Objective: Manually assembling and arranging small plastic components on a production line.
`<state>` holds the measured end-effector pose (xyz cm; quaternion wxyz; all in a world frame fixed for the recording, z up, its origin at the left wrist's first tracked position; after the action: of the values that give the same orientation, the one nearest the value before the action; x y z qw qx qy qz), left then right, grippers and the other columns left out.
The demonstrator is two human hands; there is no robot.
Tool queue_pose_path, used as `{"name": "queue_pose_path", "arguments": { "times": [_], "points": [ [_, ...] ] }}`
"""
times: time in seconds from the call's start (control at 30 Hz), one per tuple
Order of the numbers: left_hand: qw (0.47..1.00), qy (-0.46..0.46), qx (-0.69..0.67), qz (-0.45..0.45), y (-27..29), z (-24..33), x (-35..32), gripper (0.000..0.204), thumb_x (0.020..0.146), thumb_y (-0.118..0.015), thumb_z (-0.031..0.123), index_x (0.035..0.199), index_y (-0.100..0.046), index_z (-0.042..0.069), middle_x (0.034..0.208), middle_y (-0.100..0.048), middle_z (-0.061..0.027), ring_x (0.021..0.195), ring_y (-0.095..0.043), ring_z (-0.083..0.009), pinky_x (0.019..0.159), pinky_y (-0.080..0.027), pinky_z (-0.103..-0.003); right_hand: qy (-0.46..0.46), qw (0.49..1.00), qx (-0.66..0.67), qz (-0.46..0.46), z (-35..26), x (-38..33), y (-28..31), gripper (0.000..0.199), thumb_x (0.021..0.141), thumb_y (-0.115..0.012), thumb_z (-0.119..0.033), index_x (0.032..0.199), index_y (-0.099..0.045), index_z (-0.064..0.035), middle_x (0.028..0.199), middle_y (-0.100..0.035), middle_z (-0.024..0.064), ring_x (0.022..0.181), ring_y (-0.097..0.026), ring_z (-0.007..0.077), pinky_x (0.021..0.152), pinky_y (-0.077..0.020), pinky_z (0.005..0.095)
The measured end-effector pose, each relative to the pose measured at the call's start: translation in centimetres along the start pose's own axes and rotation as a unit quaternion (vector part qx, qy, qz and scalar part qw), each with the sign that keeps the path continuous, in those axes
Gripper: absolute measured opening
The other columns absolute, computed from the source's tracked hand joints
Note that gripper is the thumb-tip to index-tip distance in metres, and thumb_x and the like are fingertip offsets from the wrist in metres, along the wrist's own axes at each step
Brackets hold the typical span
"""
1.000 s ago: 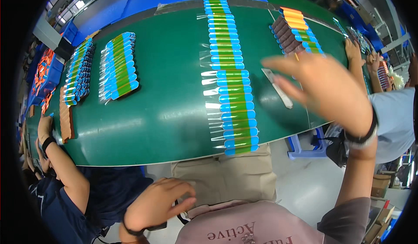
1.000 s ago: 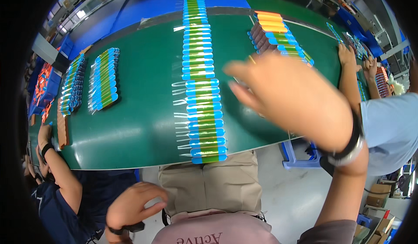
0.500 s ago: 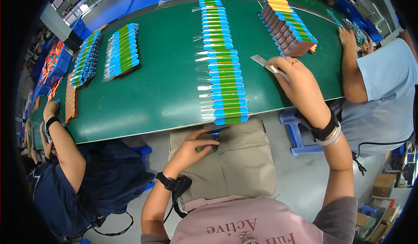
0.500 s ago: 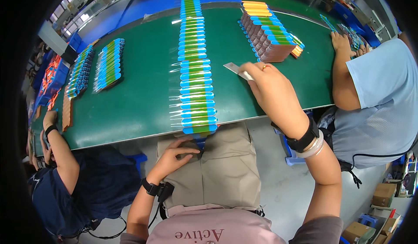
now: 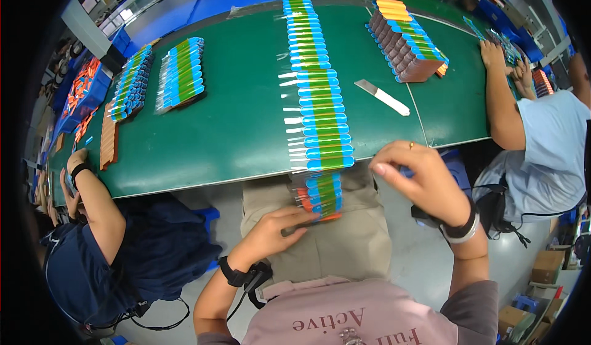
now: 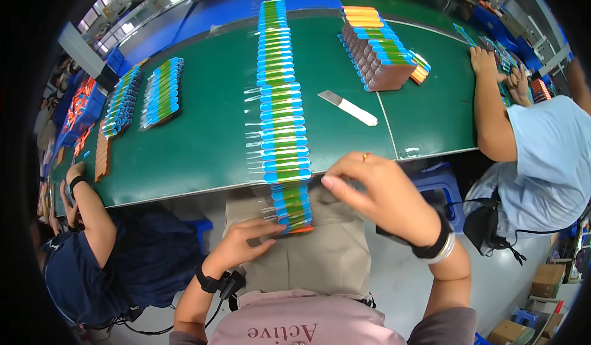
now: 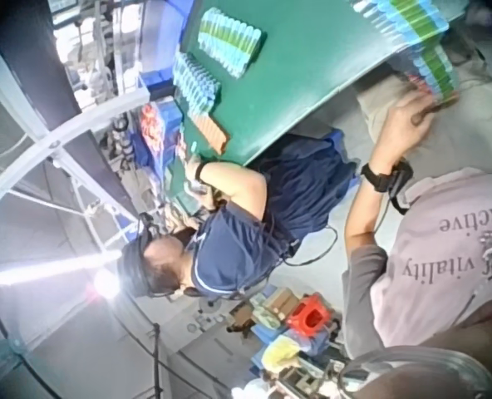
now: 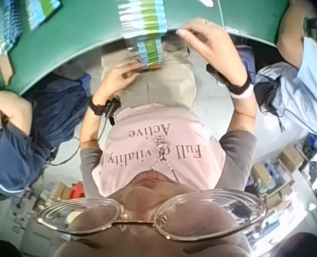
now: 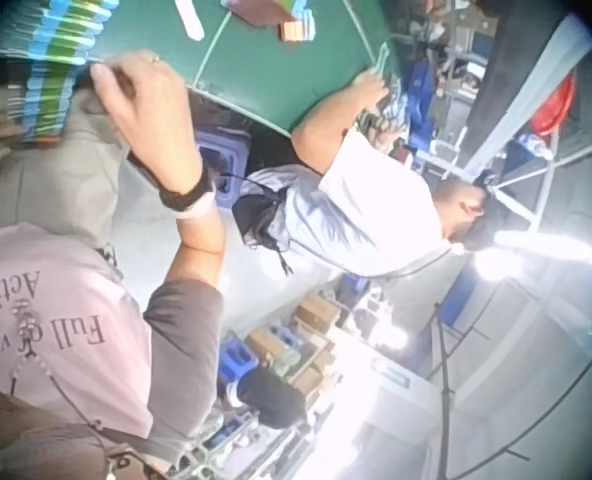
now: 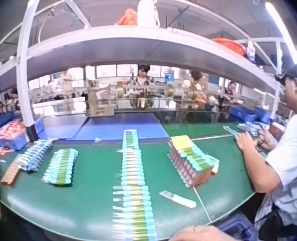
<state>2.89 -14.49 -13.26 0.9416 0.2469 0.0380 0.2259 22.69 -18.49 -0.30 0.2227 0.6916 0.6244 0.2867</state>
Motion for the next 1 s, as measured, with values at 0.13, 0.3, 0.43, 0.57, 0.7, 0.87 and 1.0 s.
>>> {"name": "queue_pose_path", "arguments": {
  "times": [0.13,0.3,0.43,0.57,0.7,0.87,1.0],
  "points": [
    [0.999,-0.004,-0.034,-0.031,-0.6,1.0,0.5,0.041,0.081,-0.070,0.001,0.120,-0.070,0.014,0.109,-0.069,-0.0095,0.097,-0.064,-0.0283,0.085,-0.053,-0.036,0.074,0.996,-0.024,0.052,-1.3,1.1,-0.1,0.020,0.093,-0.063,-0.014,0.109,-0.065,-0.0035,0.106,-0.067,0.0140,0.100,-0.063,0.0313,0.085,-0.0502,0.0383],
    [0.999,-0.044,-0.008,-0.026,0.2,3.0,0.4,0.035,0.081,-0.071,0.005,0.114,-0.074,0.016,0.110,-0.068,-0.0076,0.101,-0.063,-0.0263,0.092,-0.049,-0.037,0.184,0.962,-0.199,0.016,-3.1,4.9,-3.5,0.031,0.094,-0.061,-0.019,0.118,-0.059,-0.0001,0.123,-0.062,0.0164,0.119,-0.056,0.0349,0.095,-0.0479,0.0439],
    [0.983,-0.089,-0.140,-0.078,0.1,5.0,-0.3,0.031,0.078,-0.073,0.002,0.104,-0.079,0.017,0.108,-0.065,-0.0046,0.106,-0.062,-0.0236,0.097,-0.048,-0.036,0.107,0.967,-0.216,-0.079,-2.5,8.5,-3.6,0.030,0.095,-0.058,-0.021,0.116,-0.058,-0.0002,0.111,-0.066,0.0200,0.106,-0.062,0.0364,0.090,-0.0492,0.0450],
    [0.963,-0.110,-0.236,-0.066,0.6,5.3,-0.7,0.037,0.075,-0.076,-0.003,0.107,-0.078,0.015,0.117,-0.058,-0.0073,0.115,-0.057,-0.0256,0.106,-0.044,-0.039,0.094,0.963,-0.237,-0.090,-2.2,10.6,-3.8,0.030,0.094,-0.059,-0.023,0.113,-0.058,0.0004,0.105,-0.066,0.0195,0.099,-0.063,0.0368,0.084,-0.0505,0.0456],
    [0.921,-0.067,-0.383,-0.010,1.9,3.9,0.1,0.033,0.079,-0.073,-0.005,0.110,-0.075,0.006,0.124,-0.053,-0.0103,0.119,-0.055,-0.0256,0.106,-0.045,-0.041,0.119,0.967,-0.222,-0.040,-1.6,12.0,-3.7,0.033,0.093,-0.060,-0.025,0.115,-0.058,-0.0008,0.105,-0.066,0.0196,0.098,-0.064,0.0371,0.085,-0.0508,0.0449],
    [0.896,-0.082,-0.436,-0.002,2.2,2.8,1.9,0.035,0.082,-0.067,-0.008,0.117,-0.069,0.000,0.137,-0.044,-0.0117,0.121,-0.052,-0.0257,0.103,-0.046,-0.040,0.059,0.972,-0.221,-0.054,0.1,16.1,-3.2,0.035,0.095,-0.057,-0.033,0.111,-0.062,-0.0021,0.098,-0.068,0.0219,0.094,-0.064,0.0396,0.084,-0.0502,0.0473],
    [0.911,-0.035,-0.411,-0.018,1.9,1.7,2.6,0.040,0.087,-0.062,-0.005,0.128,-0.062,0.000,0.146,-0.042,-0.0147,0.127,-0.048,-0.0235,0.097,-0.045,-0.035,0.060,0.971,-0.226,-0.052,1.5,20.0,-2.5,0.037,0.099,-0.050,-0.037,0.105,-0.065,-0.0038,0.092,-0.068,0.0222,0.087,-0.063,0.0441,0.079,-0.0495,0.0503]
  ]
}}
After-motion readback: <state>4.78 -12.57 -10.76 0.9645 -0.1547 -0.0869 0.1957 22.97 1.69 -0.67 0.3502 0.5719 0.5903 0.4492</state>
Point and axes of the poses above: each hand's wrist, its own x-axis towards the middle knuckle, its own y-axis out of the back of the hand, z = x × y, the point moved 10 cm from there along x, towards the middle knuckle
